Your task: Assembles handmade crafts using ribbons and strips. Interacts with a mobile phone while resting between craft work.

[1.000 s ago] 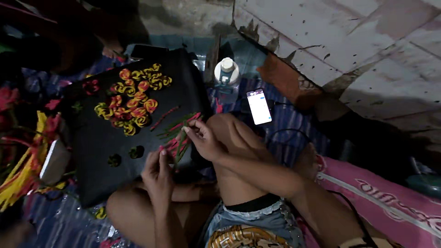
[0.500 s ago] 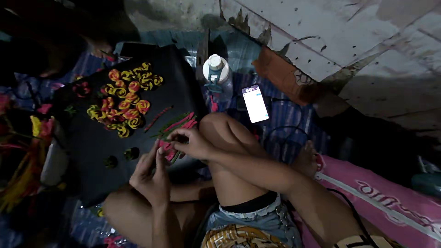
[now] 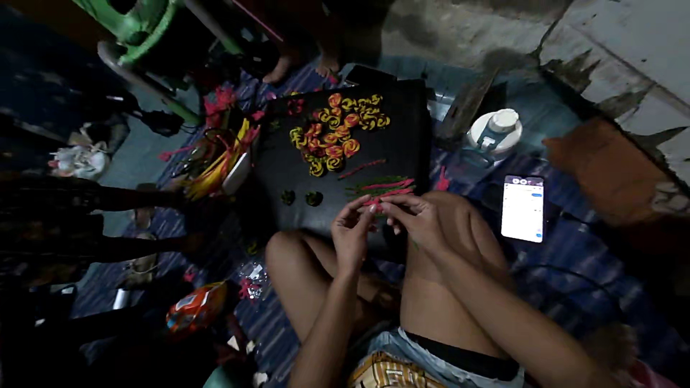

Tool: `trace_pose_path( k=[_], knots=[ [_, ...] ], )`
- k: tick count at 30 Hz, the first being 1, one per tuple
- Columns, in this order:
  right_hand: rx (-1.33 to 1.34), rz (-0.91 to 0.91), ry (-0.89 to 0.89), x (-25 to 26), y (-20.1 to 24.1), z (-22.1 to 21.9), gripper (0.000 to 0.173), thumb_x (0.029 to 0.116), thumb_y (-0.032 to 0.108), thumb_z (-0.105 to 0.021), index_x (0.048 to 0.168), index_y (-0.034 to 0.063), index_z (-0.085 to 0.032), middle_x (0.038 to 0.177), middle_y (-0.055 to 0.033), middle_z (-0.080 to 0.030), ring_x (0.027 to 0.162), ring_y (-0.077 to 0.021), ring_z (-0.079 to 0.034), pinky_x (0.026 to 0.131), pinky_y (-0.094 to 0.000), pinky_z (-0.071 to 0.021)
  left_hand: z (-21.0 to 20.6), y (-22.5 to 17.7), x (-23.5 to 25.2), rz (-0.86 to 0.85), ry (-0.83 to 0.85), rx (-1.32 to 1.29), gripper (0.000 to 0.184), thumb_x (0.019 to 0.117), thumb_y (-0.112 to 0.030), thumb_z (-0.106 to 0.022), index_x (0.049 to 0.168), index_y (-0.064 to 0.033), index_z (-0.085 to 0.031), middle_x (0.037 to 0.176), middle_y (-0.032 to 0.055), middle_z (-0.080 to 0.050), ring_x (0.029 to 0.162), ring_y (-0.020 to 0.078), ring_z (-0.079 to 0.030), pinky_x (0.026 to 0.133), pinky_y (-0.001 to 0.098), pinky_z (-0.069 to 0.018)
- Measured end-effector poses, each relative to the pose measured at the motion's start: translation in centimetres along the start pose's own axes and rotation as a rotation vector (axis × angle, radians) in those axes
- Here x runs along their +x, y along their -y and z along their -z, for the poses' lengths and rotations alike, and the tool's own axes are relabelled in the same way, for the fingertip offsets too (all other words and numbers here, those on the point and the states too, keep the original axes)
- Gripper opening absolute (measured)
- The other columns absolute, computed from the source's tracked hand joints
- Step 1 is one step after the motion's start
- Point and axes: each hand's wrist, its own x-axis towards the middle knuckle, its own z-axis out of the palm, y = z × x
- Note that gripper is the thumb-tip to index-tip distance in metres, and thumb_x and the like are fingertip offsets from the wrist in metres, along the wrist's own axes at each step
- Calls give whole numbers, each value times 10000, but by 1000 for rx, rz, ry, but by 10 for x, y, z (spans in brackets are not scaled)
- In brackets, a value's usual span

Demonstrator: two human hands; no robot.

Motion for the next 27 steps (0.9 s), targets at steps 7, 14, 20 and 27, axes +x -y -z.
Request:
trace_pose_path(
  k=[7,14,20,27],
  knots=[
    [29,2,37,-2,3,0,99,948,-10,-644,1025,-9,-707,810,36,-724,614,-3,-645,540,-158,-542,-5,4,-1,-57,-23,3,103,939,37,-655,1018,38,-721,869,24,-744,734,59,-700,648,221,-596],
    [-18,52,63,-1,1,3,103,952,11,-644,1029,-24,-701,856,20,-719,632,4,-633,571,-161,-547,-5,14,3,-265,-11,71,69,895,37,-685,960,24,-704,1045,51,-681,900,75,-679,781,229,-599],
    [-61,135,47,-4,0,1,95,931,-6,-659,1001,-42,-712,918,-6,-721,657,23,-636,581,-145,-552,7,12,5,-673,-44,568,69,894,-176,-726,916,-112,-732,930,-16,-729,954,66,-634,1019,405,-361],
    [-50,80,34,-6,6,-4,96,919,-31,-658,991,-78,-701,891,-26,-722,668,22,-643,607,-150,-558,9,15,4,-1039,-138,899,59,908,-142,-731,891,-90,-755,869,69,-745,836,136,-666,973,400,-368]
  ],
)
